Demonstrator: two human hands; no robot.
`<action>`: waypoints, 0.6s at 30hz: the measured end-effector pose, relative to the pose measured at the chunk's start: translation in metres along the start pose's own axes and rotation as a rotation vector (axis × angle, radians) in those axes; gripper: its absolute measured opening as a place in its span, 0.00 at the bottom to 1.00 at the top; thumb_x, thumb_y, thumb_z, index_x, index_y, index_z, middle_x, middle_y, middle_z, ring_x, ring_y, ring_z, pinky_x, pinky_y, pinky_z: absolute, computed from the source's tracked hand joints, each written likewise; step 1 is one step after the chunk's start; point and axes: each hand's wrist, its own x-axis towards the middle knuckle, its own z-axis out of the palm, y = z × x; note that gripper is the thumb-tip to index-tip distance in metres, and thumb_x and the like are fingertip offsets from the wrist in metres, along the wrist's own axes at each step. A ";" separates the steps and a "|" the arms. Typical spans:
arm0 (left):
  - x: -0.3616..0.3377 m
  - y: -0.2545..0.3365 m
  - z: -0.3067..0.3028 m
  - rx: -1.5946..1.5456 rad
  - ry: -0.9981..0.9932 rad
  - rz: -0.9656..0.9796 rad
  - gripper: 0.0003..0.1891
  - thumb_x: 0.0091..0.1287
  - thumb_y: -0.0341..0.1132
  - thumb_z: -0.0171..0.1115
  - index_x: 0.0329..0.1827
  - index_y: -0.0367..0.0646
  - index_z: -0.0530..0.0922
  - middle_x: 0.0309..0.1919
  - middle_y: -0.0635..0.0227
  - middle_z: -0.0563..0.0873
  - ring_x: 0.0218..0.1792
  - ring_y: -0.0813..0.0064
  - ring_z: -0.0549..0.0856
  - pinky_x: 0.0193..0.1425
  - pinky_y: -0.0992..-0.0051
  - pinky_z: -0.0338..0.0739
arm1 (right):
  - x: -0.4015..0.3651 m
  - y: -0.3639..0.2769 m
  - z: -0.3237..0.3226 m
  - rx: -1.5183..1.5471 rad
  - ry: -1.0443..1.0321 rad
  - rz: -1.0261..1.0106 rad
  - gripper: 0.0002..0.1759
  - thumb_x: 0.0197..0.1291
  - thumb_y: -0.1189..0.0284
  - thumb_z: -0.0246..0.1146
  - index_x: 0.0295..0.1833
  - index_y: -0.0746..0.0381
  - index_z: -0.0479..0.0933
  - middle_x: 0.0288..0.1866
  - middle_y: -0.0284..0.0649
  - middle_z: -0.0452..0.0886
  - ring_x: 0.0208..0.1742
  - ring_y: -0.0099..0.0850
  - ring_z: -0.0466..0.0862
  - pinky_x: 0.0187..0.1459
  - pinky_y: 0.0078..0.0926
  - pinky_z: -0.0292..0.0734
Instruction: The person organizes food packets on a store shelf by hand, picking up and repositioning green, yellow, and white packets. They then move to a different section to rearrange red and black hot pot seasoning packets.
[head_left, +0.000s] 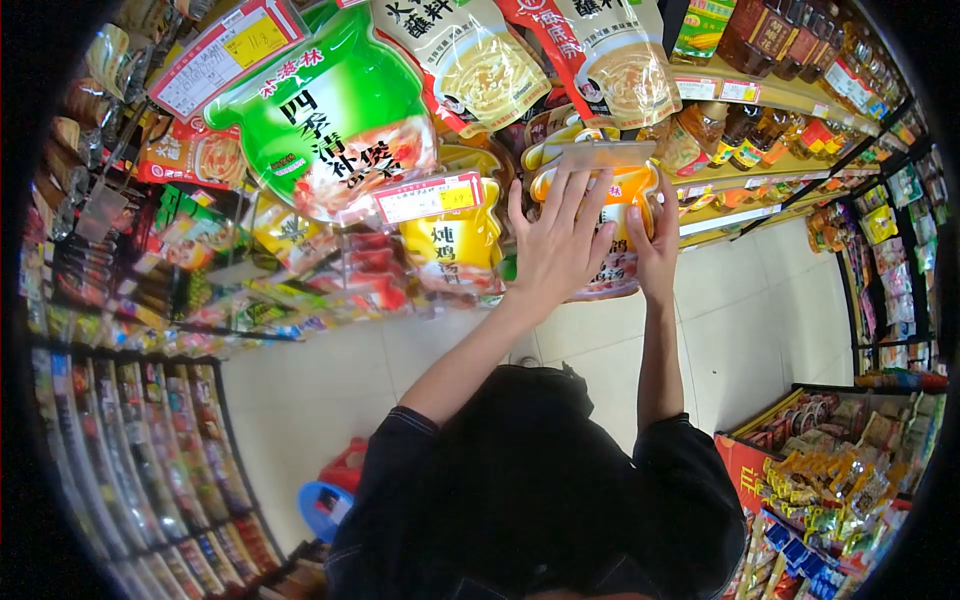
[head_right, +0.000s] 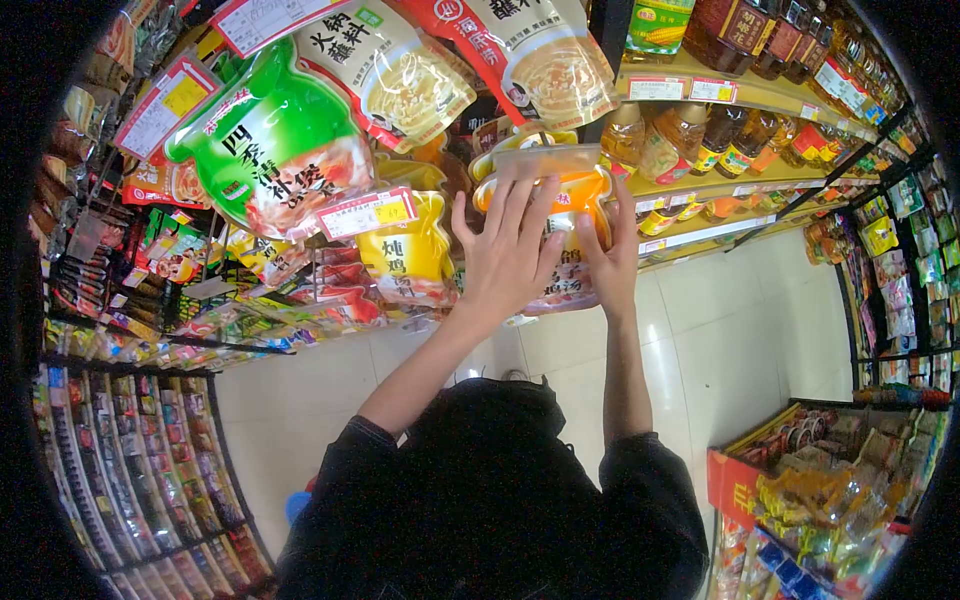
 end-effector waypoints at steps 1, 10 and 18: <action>-0.001 0.000 0.001 0.006 0.003 0.004 0.32 0.73 0.47 0.60 0.80 0.51 0.69 0.75 0.62 0.72 0.79 0.62 0.68 0.77 0.29 0.43 | -0.001 0.000 0.000 -0.002 -0.006 -0.010 0.36 0.76 0.73 0.62 0.84 0.63 0.57 0.72 0.52 0.76 0.72 0.36 0.78 0.70 0.34 0.73; -0.005 -0.002 0.007 0.029 0.011 0.018 0.32 0.75 0.50 0.58 0.81 0.52 0.68 0.77 0.63 0.70 0.79 0.62 0.67 0.78 0.30 0.43 | -0.003 0.002 0.000 0.031 -0.017 -0.076 0.37 0.75 0.76 0.62 0.84 0.64 0.55 0.76 0.52 0.72 0.75 0.37 0.74 0.73 0.35 0.71; -0.010 -0.003 0.009 0.042 -0.004 0.018 0.32 0.77 0.51 0.55 0.83 0.53 0.67 0.81 0.64 0.67 0.81 0.65 0.65 0.80 0.32 0.39 | -0.008 0.008 -0.001 0.059 0.010 -0.041 0.39 0.74 0.74 0.64 0.84 0.64 0.54 0.76 0.53 0.71 0.75 0.39 0.74 0.73 0.36 0.71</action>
